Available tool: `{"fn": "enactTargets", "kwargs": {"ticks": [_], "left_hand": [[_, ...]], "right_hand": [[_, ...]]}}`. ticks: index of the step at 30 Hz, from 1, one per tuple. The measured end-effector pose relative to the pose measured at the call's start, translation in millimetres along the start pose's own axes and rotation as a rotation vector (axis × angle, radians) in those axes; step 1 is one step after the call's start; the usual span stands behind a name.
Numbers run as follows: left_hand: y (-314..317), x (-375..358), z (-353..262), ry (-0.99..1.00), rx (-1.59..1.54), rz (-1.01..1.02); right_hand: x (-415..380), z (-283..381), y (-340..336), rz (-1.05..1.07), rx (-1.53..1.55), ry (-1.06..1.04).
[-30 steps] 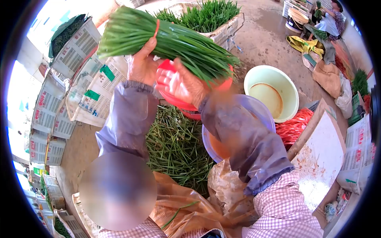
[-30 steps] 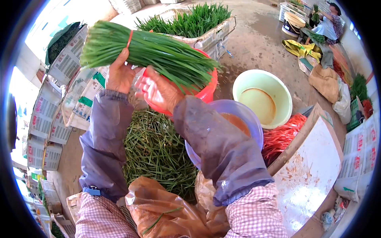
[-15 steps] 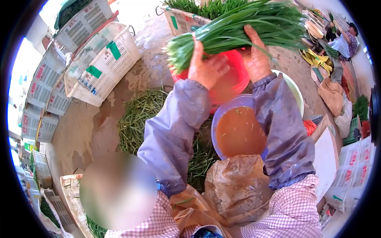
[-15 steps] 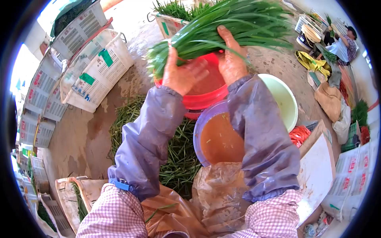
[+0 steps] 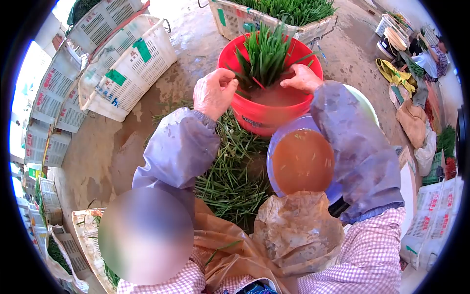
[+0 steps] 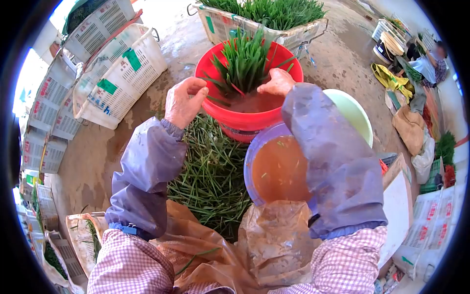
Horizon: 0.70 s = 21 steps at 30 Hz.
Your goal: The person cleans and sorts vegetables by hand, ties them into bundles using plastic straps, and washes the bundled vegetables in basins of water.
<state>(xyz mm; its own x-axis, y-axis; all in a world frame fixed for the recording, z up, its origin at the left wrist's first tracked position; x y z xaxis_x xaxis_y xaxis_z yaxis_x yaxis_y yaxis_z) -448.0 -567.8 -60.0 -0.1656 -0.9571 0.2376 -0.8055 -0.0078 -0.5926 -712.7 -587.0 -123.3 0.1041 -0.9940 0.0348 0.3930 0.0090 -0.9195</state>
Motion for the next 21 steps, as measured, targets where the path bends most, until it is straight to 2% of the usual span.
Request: {"fn": "enactTargets", "kwargs": {"ticks": [2, 3, 4, 6, 9, 12, 13, 16, 17, 20, 21], "left_hand": [[-2, -5, 5, 0.103, 0.046, -0.076], [-2, -7, 8, 0.114, 0.043, -0.093], [-4, -7, 9, 0.146, 0.049, -0.128], [-6, -9, 11, 0.21, 0.064, -0.196], [-6, -10, 18, 0.159, 0.003, -0.247], [-1, -16, -8, 0.325, 0.107, -0.324], [8, -10, -10, 0.375, 0.123, -0.304], [43, 3, 3, 0.382, 0.18, -0.185], [45, 4, 3, 0.421, 0.119, -0.169], [45, 1, 11, 0.428, 0.033, -0.242], [43, 1, 9, 0.437, 0.02, -0.258]], "right_hand": [[-9, 0, 14, 0.271, 0.092, -0.042], [-16, 18, 4, 0.13, 0.12, -0.197], [-25, 21, 5, 0.194, 0.092, -0.216], [-34, 30, 20, 0.411, 0.069, -0.175], [-21, 24, 36, 0.581, -0.079, -0.158], [12, 14, 44, 0.69, -0.156, -0.15], [18, 3, 47, 0.842, -0.183, -0.007], [50, -21, 50, 0.589, -0.296, 0.079], [49, -20, 52, 0.57, -0.09, 0.165], [62, 38, 35, 0.2, 0.839, -0.24], [63, 39, 38, 0.191, 1.04, -0.108]]}}
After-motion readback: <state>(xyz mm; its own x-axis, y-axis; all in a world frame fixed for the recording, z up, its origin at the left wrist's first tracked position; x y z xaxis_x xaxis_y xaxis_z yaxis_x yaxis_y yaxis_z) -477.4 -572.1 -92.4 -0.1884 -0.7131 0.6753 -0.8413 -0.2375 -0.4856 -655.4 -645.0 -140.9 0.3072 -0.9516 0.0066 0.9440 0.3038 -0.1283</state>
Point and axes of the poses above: each hand's wrist, its own x-axis towards the middle knuckle, its own y-axis out of the palm, z = x × y, the point moved 9 cm from there along x, towards the middle knuckle, and after that the axes turned 12 degrees about -y, right-handed, at the moved point
